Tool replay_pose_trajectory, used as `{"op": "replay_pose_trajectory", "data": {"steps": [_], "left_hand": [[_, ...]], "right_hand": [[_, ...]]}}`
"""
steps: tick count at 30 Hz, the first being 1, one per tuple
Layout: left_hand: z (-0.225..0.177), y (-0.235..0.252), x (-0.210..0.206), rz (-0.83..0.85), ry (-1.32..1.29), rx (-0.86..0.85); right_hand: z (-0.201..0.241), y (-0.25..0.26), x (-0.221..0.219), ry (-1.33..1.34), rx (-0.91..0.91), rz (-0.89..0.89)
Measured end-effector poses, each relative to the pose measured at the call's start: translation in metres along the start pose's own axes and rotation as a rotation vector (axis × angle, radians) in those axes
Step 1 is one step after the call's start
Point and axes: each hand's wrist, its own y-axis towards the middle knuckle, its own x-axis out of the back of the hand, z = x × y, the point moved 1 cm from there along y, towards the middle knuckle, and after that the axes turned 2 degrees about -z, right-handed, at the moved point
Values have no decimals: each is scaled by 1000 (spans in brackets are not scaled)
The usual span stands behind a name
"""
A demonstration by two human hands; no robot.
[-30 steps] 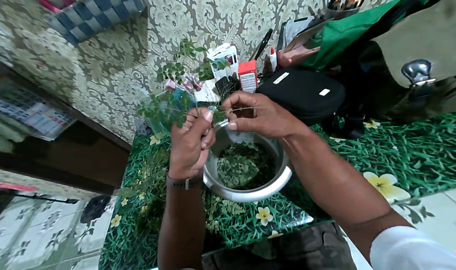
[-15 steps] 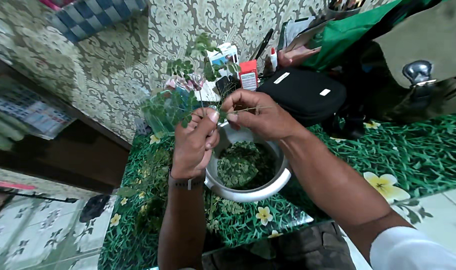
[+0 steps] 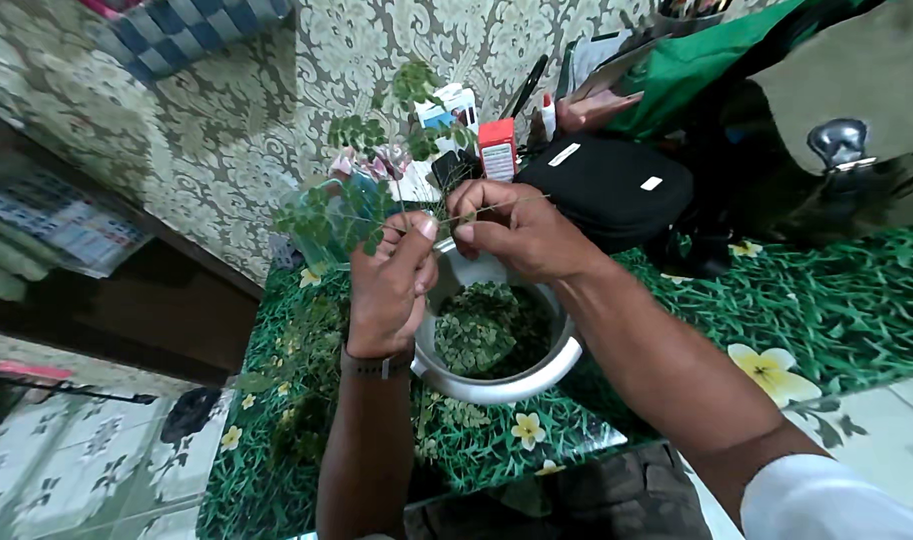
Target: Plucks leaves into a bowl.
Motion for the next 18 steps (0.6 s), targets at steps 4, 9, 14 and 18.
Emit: {"op": "replay_pose_trajectory", "data": {"steps": [4, 9, 14, 18], "left_hand": [[-1, 0, -1, -37, -22, -4], [3, 1, -8, -31, -33, -7], [-2, 2, 2, -29, 26, -37], [-8, 0, 7, -50, 157, -54]], "right_hand": [[5, -1, -3, 7, -104, 12], [4, -1, -5, -113, -70, 38], [7, 1, 9, -210, -139, 94], [14, 0, 38, -407, -91, 8]]}}
